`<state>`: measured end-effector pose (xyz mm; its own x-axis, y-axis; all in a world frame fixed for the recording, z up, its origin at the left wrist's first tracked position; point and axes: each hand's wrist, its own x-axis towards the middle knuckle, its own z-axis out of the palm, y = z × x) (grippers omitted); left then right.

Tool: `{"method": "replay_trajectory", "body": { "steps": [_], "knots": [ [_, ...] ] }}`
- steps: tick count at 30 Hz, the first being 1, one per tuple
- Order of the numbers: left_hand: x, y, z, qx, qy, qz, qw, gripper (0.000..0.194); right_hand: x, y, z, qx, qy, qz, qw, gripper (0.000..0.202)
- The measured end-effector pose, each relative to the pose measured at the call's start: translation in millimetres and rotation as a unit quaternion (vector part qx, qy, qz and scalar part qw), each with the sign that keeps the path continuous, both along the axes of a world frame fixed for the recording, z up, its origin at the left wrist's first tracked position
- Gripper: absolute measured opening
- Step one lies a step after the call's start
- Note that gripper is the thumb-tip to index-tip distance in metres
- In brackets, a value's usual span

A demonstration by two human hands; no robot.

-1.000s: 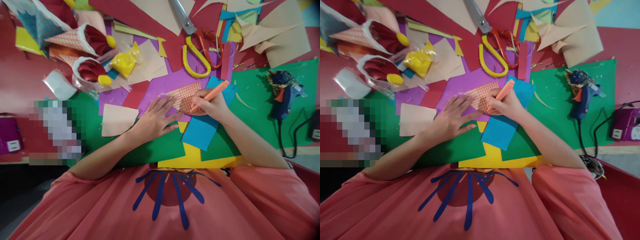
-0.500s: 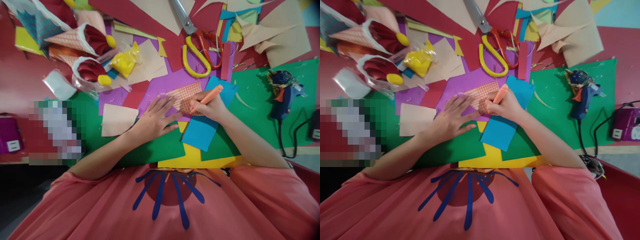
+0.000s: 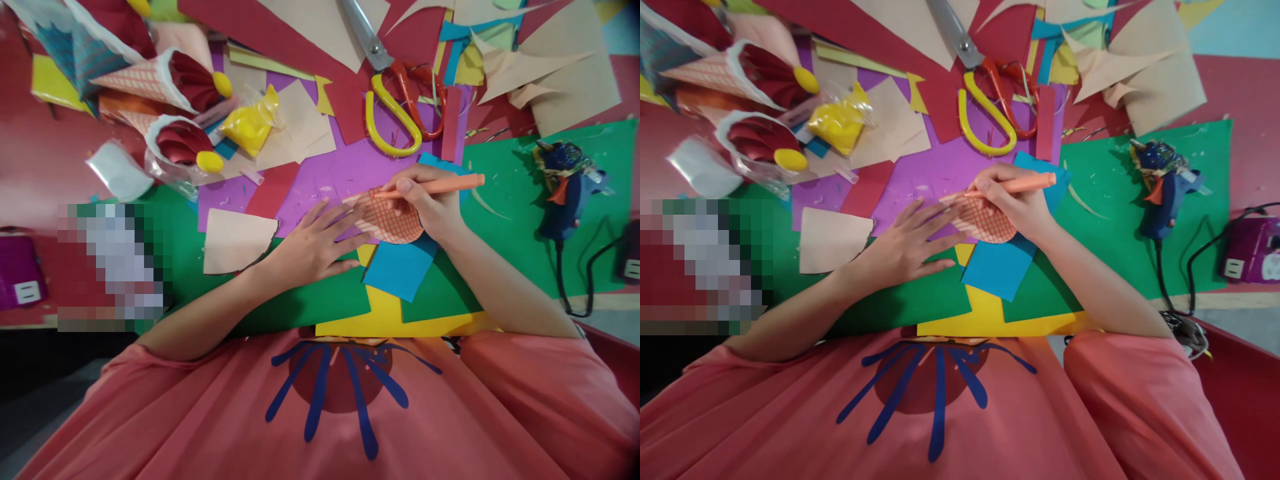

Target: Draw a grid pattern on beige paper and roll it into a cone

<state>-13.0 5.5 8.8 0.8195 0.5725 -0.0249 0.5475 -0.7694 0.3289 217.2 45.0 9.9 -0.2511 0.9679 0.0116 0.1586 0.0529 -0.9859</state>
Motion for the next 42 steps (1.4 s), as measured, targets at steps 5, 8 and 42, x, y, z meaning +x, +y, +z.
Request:
{"method": "replay_trajectory", "body": {
  "steps": [5, 8, 42],
  "knots": [
    [0.5, -0.9, 2.6, -0.007, -0.008, -0.016, 1.0, 0.04, -2.4, 0.7, 1.5, 0.012, -0.049, 0.018, 0.999, 0.035],
    [1.1, -0.6, 4.6, -0.028, 0.003, -0.002, 1.0, 0.04, -2.7, 1.1, 0.3, 0.016, -0.078, 0.013, 0.997, 0.031],
    [0.0, 0.3, 3.4, 0.018, 0.016, -0.017, 1.0, 0.038, -3.0, 3.1, -3.4, 0.027, -0.086, 0.046, 0.995, 0.02]
  ]
}}
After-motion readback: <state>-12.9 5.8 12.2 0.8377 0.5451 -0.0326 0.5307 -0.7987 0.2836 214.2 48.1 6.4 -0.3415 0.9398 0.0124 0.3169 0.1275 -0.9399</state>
